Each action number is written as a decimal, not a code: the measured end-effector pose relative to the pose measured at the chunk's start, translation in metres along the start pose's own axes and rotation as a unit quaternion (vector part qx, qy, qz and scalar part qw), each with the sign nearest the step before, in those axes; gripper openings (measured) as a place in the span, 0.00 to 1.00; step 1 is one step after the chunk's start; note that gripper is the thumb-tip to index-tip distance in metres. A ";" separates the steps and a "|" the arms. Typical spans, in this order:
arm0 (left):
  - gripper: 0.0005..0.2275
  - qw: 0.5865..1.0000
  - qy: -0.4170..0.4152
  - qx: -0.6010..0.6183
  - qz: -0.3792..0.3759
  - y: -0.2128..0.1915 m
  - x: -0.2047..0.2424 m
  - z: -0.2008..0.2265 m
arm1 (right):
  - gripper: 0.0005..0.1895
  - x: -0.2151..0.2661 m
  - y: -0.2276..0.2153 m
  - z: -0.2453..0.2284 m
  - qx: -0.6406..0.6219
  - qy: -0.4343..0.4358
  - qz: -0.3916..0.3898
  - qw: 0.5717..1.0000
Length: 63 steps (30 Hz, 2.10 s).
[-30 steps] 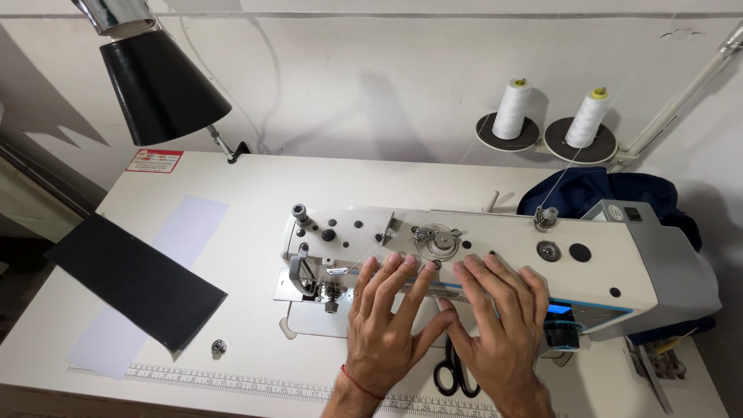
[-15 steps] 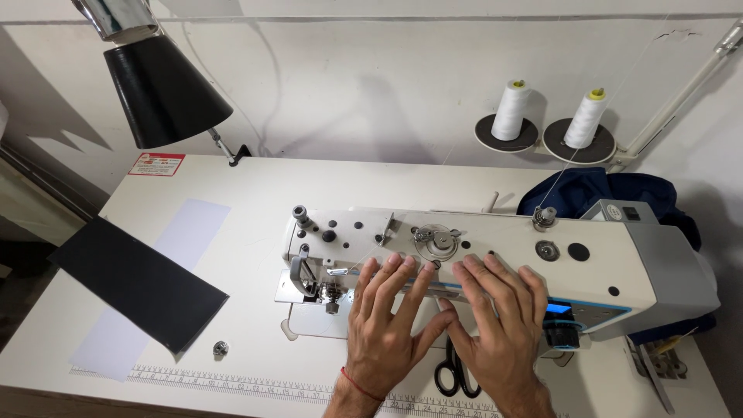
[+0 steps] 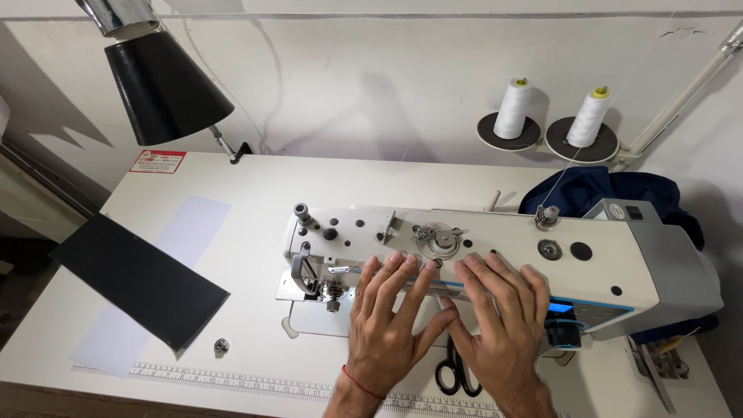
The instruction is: Preparing leather strips and threading a professional sewing machine including bobbin installation
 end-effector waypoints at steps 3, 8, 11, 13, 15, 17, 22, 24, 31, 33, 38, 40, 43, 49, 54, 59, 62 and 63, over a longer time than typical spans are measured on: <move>0.25 1.000 -0.005 0.003 -0.005 0.001 0.001 -0.001 | 0.22 0.002 0.001 0.001 0.001 0.002 -0.005 1.000; 0.25 1.000 0.001 0.001 -0.004 0.001 0.001 -0.001 | 0.21 0.002 0.001 0.001 0.001 -0.001 -0.001 1.000; 0.25 1.000 0.001 0.000 -0.003 0.001 0.000 0.000 | 0.21 0.001 0.001 0.001 0.000 -0.001 0.000 1.000; 0.25 1.000 0.001 0.001 -0.003 0.000 -0.001 0.000 | 0.21 0.001 0.000 0.000 0.000 -0.001 0.000 1.000; 0.25 1.000 0.000 0.001 -0.002 -0.001 -0.001 0.001 | 0.21 0.000 0.000 0.000 -0.001 -0.001 -0.001 1.000; 0.24 1.000 0.003 0.001 0.000 -0.001 -0.001 0.001 | 0.21 -0.001 -0.001 -0.001 -0.001 -0.001 0.003 1.000; 0.25 1.000 0.001 0.000 -0.002 -0.001 -0.001 0.001 | 0.21 0.001 0.000 0.000 0.000 0.001 0.003 1.000; 0.24 1.000 0.001 0.000 0.000 -0.001 -0.001 0.001 | 0.21 0.001 0.001 0.001 0.001 0.002 0.001 1.000; 0.27 1.000 -0.002 0.009 -0.007 0.006 0.005 -0.005 | 0.25 0.013 0.015 0.008 0.000 0.001 0.000 1.000; 0.28 1.000 -0.018 0.010 -0.017 0.009 0.010 -0.009 | 0.29 0.015 0.014 0.006 -0.006 0.002 -0.007 1.000; 0.31 0.998 -0.032 0.037 -0.039 0.013 0.017 -0.007 | 0.24 0.002 -0.002 -0.004 -0.014 -0.014 0.011 1.000; 0.30 0.999 -0.032 0.031 -0.032 0.007 0.013 -0.005 | 0.23 0.002 -0.002 -0.007 -0.021 -0.014 0.006 1.000; 0.28 0.999 -0.027 0.033 -0.020 0.003 0.010 -0.003 | 0.21 0.002 -0.002 -0.008 -0.022 -0.017 0.003 1.000; 0.26 0.999 -0.023 0.047 0.003 -0.007 0.008 0.000 | 0.21 0.006 -0.002 -0.010 -0.024 -0.032 0.005 0.999; 0.26 0.999 -0.015 0.036 0.016 -0.012 0.007 0.002 | 0.21 0.011 0.001 -0.011 -0.017 -0.034 0.003 0.999; 0.25 0.999 -0.008 0.028 0.014 -0.014 0.006 0.003 | 0.21 0.011 0.000 -0.011 -0.015 -0.030 0.012 0.999; 0.24 0.999 -0.004 0.027 0.021 -0.015 0.005 0.004 | 0.22 0.009 0.000 -0.011 -0.021 -0.031 0.011 0.999; 0.24 0.999 -0.002 0.028 0.020 -0.015 0.005 0.004 | 0.22 0.009 -0.001 -0.011 -0.019 -0.029 0.011 0.999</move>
Point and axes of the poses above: each hand's wrist, its own x-axis away from the middle knuckle, its own y-axis out of the palm, z = x × y, the point moved 9 cm from there along -x, towards the middle knuckle, and after that the axes turned 14 degrees about x, right-handed, at the moved point
